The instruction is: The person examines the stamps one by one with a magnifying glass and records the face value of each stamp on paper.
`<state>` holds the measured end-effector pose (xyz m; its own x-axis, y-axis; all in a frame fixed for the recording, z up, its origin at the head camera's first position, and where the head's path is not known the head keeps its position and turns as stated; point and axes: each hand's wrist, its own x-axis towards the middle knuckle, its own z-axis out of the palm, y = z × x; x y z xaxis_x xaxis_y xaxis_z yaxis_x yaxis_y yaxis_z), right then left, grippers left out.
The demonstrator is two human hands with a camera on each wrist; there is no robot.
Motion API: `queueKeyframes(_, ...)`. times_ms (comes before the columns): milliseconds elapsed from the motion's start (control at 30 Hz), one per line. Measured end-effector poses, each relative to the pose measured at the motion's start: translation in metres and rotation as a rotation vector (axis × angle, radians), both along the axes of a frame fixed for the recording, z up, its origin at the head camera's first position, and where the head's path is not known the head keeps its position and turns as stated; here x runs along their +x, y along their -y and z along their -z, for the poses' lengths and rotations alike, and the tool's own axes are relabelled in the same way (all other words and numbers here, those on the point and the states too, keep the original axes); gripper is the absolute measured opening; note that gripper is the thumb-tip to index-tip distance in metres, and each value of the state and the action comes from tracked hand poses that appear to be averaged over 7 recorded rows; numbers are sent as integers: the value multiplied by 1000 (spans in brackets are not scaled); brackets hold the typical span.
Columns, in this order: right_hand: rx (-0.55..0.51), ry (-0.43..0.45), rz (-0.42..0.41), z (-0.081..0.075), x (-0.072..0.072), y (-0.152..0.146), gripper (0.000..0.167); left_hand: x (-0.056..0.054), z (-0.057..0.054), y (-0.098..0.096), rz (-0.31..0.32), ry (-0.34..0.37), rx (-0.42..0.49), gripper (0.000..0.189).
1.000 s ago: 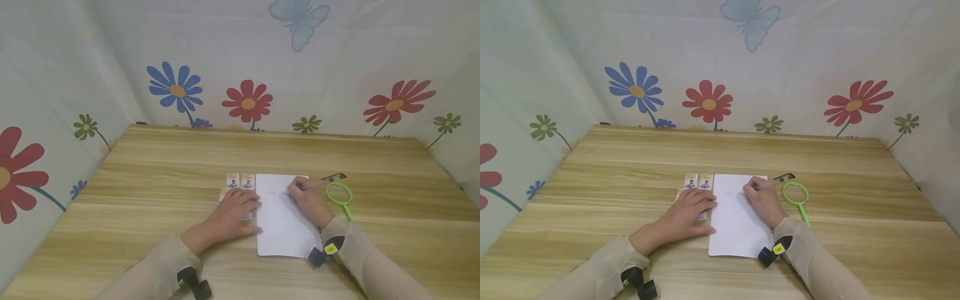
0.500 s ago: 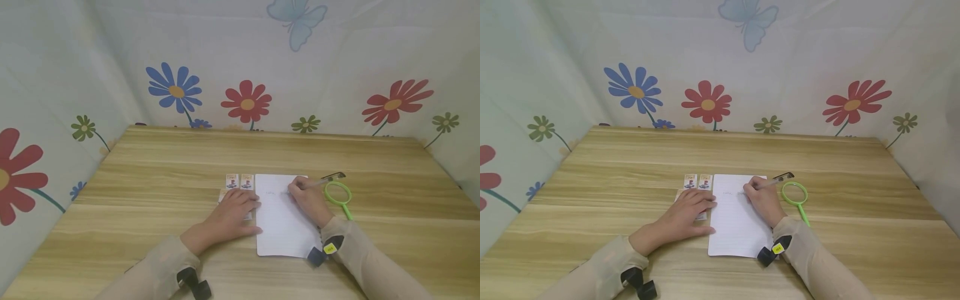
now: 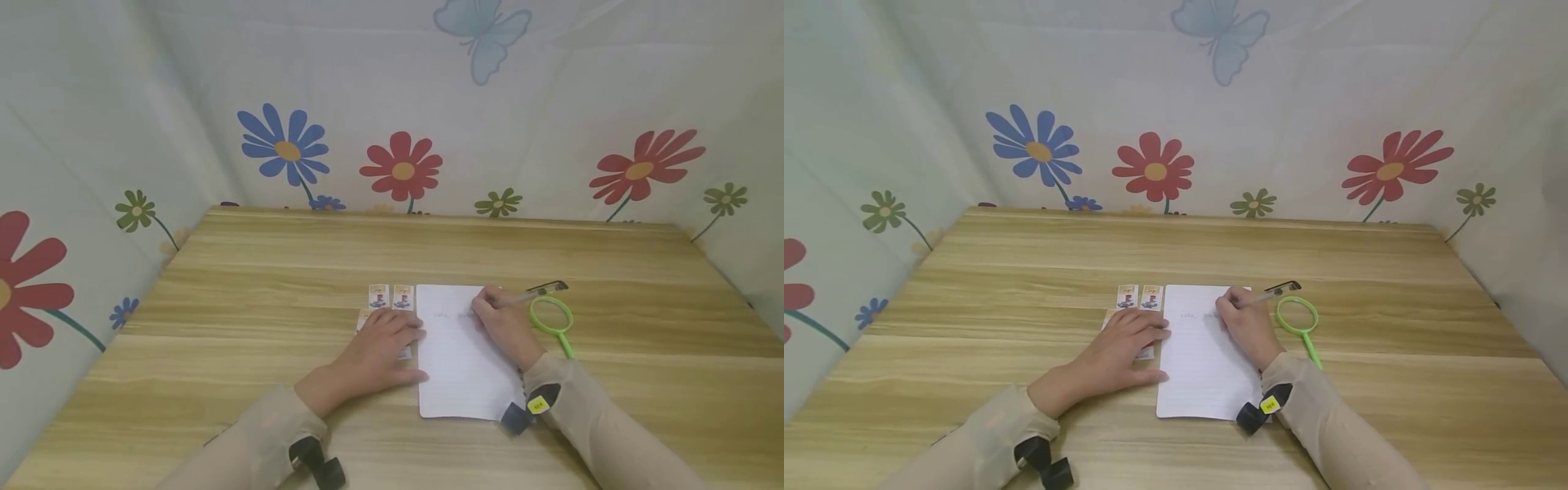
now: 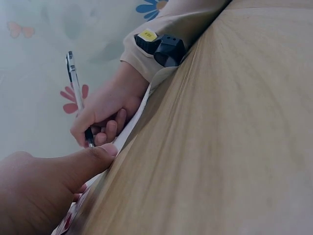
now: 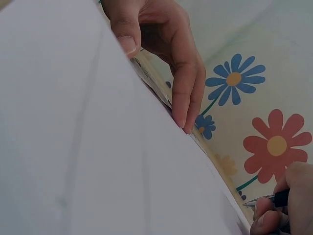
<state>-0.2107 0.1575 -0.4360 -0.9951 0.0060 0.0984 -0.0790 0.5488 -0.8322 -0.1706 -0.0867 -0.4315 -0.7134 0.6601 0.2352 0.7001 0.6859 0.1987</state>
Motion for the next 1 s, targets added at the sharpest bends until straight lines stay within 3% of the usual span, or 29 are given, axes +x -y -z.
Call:
queueKeyframes(233, -22, 34, -11, -13, 3, -3, 21, 0, -1, -1, 1, -9, -3, 64)
queueKeyframes(400, -59, 49, -64, -29, 11, -4, 18, 1, 0, -1, -7, -5, -2, 64)
queueKeyframes(733, 260, -44, -209, -62, 29, -14, 12, -2, 9, 1, -6, -44, 2, 63)
queueKeyframes(1000, 412, -51, -212, -76, 33, -26, 17, -1, 8, 1, -6, -62, 48, 59)
